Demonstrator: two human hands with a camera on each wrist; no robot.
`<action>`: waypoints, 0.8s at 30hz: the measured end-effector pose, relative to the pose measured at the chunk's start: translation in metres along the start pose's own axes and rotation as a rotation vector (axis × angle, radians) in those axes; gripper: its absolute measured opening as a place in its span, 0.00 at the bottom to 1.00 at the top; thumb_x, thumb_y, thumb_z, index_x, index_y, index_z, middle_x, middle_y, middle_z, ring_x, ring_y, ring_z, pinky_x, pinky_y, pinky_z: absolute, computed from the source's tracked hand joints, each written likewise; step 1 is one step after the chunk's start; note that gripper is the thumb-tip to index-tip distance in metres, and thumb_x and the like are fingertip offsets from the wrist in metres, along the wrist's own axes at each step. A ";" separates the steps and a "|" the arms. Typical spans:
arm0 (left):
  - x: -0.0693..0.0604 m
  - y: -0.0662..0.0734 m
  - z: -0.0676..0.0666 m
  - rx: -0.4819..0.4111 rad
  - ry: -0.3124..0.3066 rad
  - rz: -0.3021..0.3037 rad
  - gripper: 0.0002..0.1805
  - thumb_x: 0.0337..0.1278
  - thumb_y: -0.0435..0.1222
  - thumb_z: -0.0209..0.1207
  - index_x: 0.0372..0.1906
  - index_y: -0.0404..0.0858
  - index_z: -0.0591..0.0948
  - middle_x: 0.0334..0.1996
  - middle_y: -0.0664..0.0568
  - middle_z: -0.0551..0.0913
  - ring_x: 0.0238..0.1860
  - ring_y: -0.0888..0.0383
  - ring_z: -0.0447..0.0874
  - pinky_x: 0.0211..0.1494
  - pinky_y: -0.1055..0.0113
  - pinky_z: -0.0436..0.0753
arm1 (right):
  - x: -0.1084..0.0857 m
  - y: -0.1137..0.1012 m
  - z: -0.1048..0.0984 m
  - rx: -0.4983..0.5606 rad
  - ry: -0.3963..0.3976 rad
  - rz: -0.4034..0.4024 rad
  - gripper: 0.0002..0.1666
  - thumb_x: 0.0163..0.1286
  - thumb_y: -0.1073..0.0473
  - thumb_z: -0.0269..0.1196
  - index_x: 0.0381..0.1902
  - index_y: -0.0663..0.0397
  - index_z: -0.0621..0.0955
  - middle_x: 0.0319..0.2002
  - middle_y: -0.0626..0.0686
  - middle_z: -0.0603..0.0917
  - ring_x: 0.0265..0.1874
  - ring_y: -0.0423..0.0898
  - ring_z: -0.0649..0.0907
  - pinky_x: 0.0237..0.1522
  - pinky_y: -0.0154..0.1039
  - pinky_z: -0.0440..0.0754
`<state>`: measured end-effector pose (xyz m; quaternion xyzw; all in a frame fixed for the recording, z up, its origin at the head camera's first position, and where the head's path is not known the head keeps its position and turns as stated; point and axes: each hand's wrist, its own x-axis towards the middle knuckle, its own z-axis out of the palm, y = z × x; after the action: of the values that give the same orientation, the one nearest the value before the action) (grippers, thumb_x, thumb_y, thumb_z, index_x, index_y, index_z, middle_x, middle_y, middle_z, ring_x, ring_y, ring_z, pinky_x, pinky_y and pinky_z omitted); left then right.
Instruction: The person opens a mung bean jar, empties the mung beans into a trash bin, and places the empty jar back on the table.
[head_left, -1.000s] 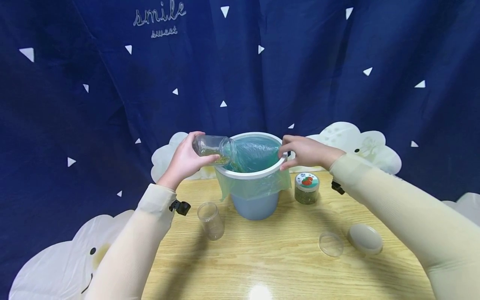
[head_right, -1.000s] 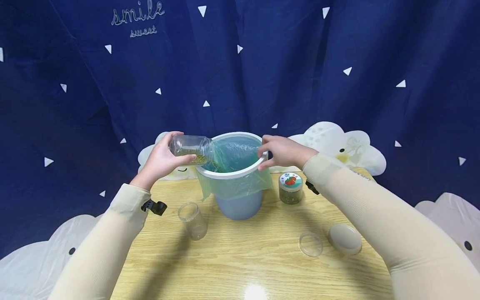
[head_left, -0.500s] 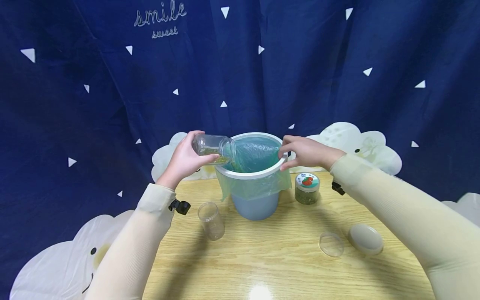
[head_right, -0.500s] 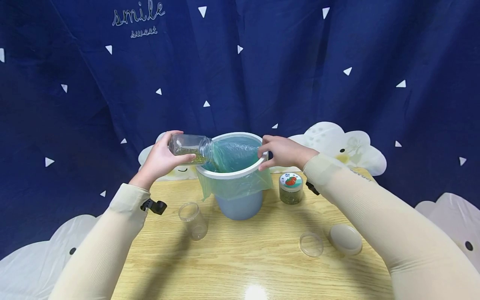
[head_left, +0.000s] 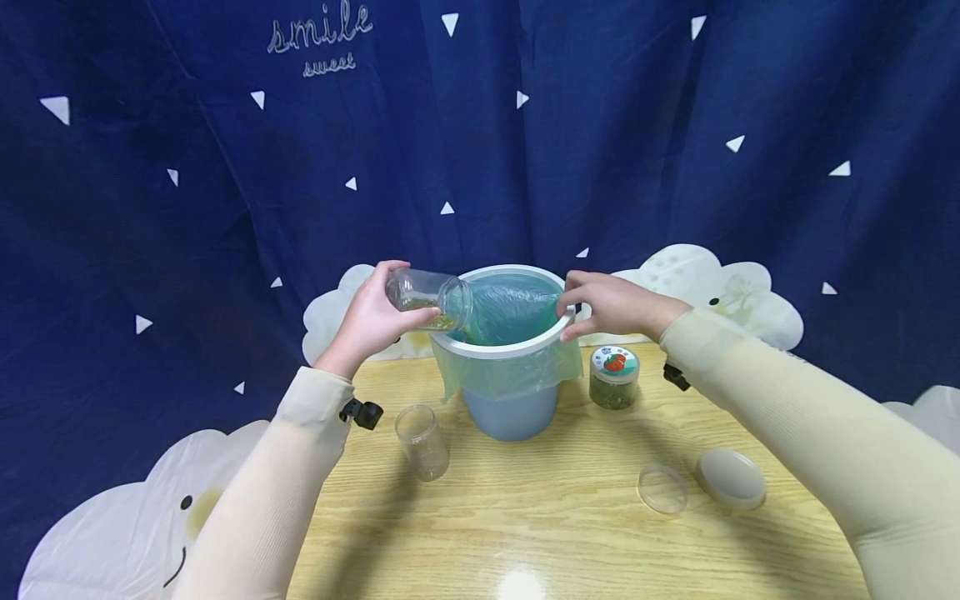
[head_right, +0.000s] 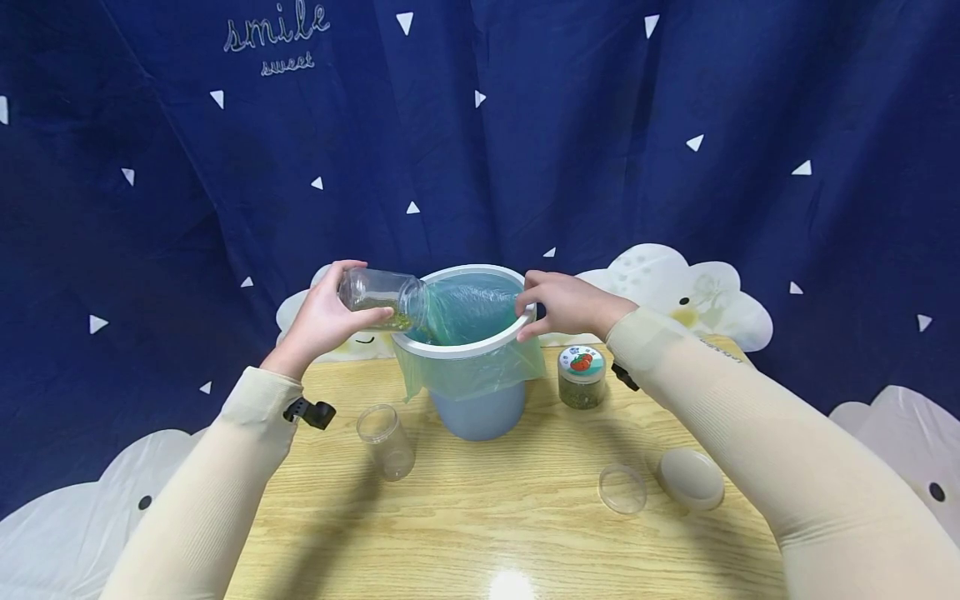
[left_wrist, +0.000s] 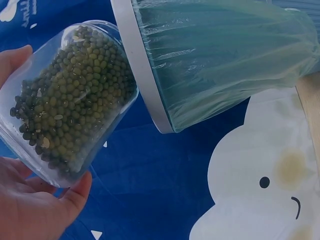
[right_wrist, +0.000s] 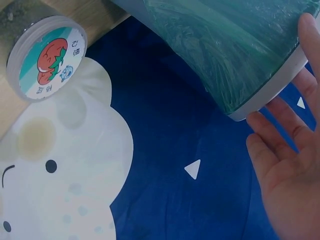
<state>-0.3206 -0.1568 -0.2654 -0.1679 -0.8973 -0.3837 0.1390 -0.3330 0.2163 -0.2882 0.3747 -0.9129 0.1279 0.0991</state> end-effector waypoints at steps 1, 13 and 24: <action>0.000 0.000 0.000 -0.002 0.001 -0.001 0.47 0.47 0.46 0.77 0.72 0.40 0.66 0.64 0.40 0.76 0.62 0.43 0.77 0.63 0.46 0.79 | 0.000 0.000 0.000 0.000 0.000 0.000 0.18 0.59 0.43 0.76 0.40 0.47 0.87 0.42 0.50 0.78 0.38 0.45 0.77 0.44 0.45 0.78; 0.004 -0.001 0.004 -0.017 0.021 -0.017 0.47 0.48 0.47 0.77 0.71 0.39 0.67 0.64 0.41 0.77 0.62 0.44 0.77 0.66 0.47 0.77 | 0.000 0.001 0.000 -0.004 -0.004 0.003 0.18 0.60 0.43 0.75 0.41 0.46 0.87 0.42 0.49 0.78 0.38 0.45 0.77 0.44 0.45 0.78; 0.004 0.001 0.009 -0.031 0.019 -0.062 0.47 0.49 0.51 0.75 0.72 0.39 0.66 0.63 0.40 0.78 0.61 0.44 0.78 0.65 0.47 0.78 | 0.000 0.003 0.001 0.000 0.007 -0.005 0.18 0.59 0.43 0.76 0.40 0.46 0.88 0.41 0.49 0.78 0.38 0.45 0.77 0.44 0.45 0.78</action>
<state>-0.3247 -0.1488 -0.2691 -0.1384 -0.8947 -0.4033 0.1330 -0.3352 0.2180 -0.2900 0.3764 -0.9117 0.1292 0.1023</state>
